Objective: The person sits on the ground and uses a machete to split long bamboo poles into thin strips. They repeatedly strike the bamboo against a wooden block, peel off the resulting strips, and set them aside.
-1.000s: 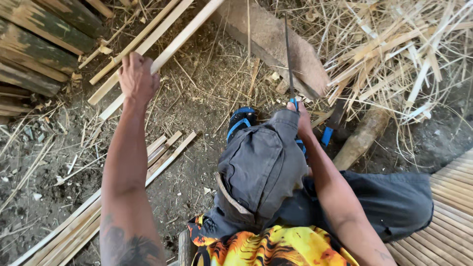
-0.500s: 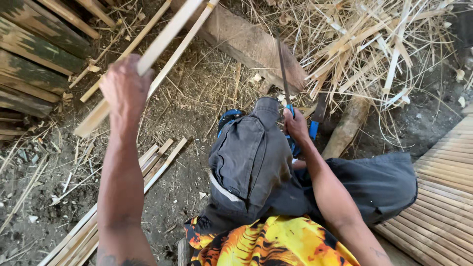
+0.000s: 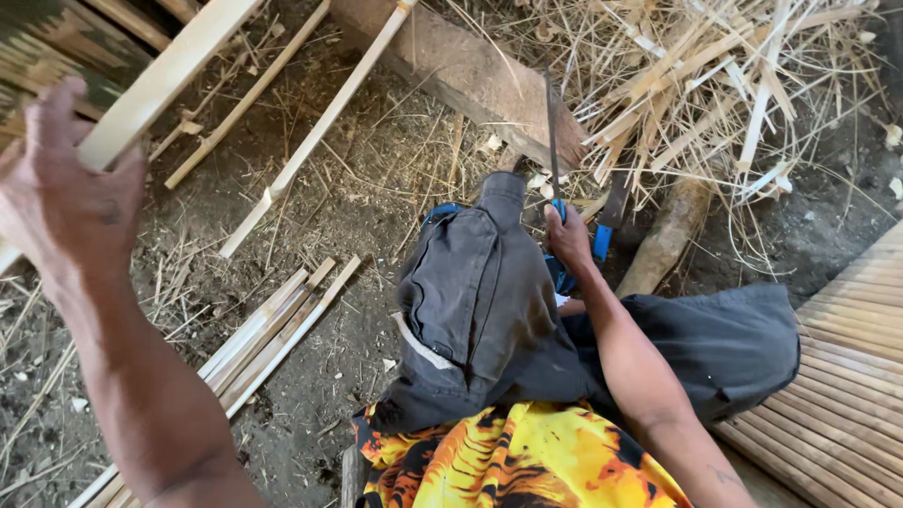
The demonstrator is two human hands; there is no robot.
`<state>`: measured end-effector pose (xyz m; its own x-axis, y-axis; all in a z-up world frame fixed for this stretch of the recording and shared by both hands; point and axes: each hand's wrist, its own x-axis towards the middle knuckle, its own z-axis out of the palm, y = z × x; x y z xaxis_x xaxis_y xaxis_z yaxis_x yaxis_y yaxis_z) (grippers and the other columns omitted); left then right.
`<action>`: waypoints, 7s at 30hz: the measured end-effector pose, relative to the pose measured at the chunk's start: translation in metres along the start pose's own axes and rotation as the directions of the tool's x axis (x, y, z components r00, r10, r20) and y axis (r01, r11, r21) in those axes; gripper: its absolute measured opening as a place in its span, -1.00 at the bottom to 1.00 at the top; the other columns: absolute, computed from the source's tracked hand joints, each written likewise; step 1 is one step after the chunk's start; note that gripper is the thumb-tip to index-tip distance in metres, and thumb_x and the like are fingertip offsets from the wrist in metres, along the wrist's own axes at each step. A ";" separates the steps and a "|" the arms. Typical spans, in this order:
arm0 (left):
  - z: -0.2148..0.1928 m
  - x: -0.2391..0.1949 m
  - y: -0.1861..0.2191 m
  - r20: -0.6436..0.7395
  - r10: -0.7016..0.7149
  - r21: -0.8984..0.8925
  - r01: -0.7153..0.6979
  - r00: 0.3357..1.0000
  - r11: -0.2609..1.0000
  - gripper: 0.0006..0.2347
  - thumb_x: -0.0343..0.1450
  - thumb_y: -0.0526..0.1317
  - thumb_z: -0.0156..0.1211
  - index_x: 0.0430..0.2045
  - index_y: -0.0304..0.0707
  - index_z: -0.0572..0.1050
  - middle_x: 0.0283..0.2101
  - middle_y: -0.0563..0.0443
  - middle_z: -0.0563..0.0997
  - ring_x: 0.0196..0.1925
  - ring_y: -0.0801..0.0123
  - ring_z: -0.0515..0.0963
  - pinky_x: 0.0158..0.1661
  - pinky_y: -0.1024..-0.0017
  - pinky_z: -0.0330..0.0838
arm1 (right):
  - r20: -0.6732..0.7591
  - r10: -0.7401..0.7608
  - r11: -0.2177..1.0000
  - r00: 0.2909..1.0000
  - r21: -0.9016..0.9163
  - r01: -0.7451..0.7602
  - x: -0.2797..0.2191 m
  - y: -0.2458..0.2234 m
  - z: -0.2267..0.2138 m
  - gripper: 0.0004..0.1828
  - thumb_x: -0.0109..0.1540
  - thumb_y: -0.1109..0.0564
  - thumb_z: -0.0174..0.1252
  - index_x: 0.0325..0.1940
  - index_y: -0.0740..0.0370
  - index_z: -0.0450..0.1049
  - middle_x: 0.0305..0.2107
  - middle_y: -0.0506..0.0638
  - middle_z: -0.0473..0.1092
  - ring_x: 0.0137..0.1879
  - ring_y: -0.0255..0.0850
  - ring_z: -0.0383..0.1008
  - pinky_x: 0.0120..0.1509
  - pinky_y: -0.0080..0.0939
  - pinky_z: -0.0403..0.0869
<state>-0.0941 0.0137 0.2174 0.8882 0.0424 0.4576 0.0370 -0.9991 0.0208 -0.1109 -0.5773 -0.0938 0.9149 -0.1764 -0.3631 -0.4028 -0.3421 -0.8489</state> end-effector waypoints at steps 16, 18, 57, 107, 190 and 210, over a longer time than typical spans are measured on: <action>0.172 -0.179 0.097 0.305 -0.154 -0.450 0.284 0.940 0.847 -0.60 0.50 0.11 0.23 0.02 -0.22 0.56 -0.27 -0.05 0.71 -0.46 0.49 0.64 -0.52 0.51 0.55 | -0.091 -0.026 1.000 0.995 -0.013 0.025 0.001 -0.001 0.003 -0.68 0.38 -0.05 0.15 -0.18 0.27 0.34 -0.58 -0.03 0.33 -0.48 -0.26 0.34 -0.39 -0.18 0.36; 0.191 -0.158 0.125 0.470 -0.177 -0.388 0.382 0.865 0.839 -0.64 0.50 0.08 0.18 0.01 -0.16 0.58 -0.28 -0.08 0.73 -0.46 0.39 0.67 -0.45 0.37 0.58 | -0.153 -0.120 0.986 0.981 -0.132 0.100 0.002 0.000 0.000 -0.68 0.35 -0.02 0.18 -0.13 0.30 0.35 -0.51 0.05 0.38 -0.39 -0.19 0.42 -0.28 -0.12 0.43; 0.278 -0.103 0.202 0.867 0.429 -0.442 0.790 0.254 0.425 -0.66 0.58 -0.03 -0.14 -0.35 -0.30 0.51 -0.62 0.10 0.42 -0.64 0.51 0.36 -0.64 0.50 0.29 | 0.396 -0.070 0.405 0.916 -0.827 0.389 0.041 -0.072 -0.018 -0.56 0.45 -0.15 -0.18 -0.07 0.32 0.31 -0.53 0.18 0.44 -0.42 0.15 0.54 -0.37 0.17 0.48; 0.231 -0.142 0.164 0.823 0.055 -0.175 0.161 0.565 0.971 -0.51 0.48 0.30 0.07 -0.07 -0.15 0.42 -0.46 -0.18 0.65 -0.45 0.00 0.68 -0.44 0.11 0.56 | 0.017 -0.072 0.519 0.997 -0.853 0.052 0.096 -0.100 -0.115 -0.44 0.45 -0.27 -0.10 0.01 0.32 0.41 -0.26 0.42 0.49 -0.08 0.40 0.52 0.02 0.37 0.44; 0.347 -0.083 0.298 0.730 0.335 -0.514 0.156 0.596 0.844 -0.47 0.47 0.18 0.07 0.21 -0.10 0.19 -0.04 -0.37 0.61 -0.36 -0.11 0.68 -0.41 0.02 0.59 | -0.054 -0.190 0.564 0.980 -0.823 0.064 0.111 -0.060 -0.099 -0.46 0.47 -0.25 0.00 -0.06 0.35 0.37 -0.41 0.44 0.47 -0.23 0.45 0.49 -0.11 0.41 0.43; 0.251 -0.190 0.127 0.867 0.103 -0.170 0.095 0.488 0.981 -0.44 0.54 0.12 -0.11 0.43 0.08 -0.04 -0.29 -0.36 0.65 -0.61 -0.06 0.62 -0.66 0.03 0.49 | 0.112 -0.028 0.564 0.993 -0.819 0.108 0.092 -0.111 -0.098 -0.41 0.49 -0.31 -0.18 0.07 0.31 0.34 -0.34 0.38 0.52 -0.22 0.32 0.54 -0.09 0.35 0.45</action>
<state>-0.1435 -0.1215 -0.0900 0.8344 -0.0834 -0.5448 0.0428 -0.9757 0.2149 0.0151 -0.6459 0.0045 0.9230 -0.0622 -0.3797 -0.1489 -0.9677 -0.2034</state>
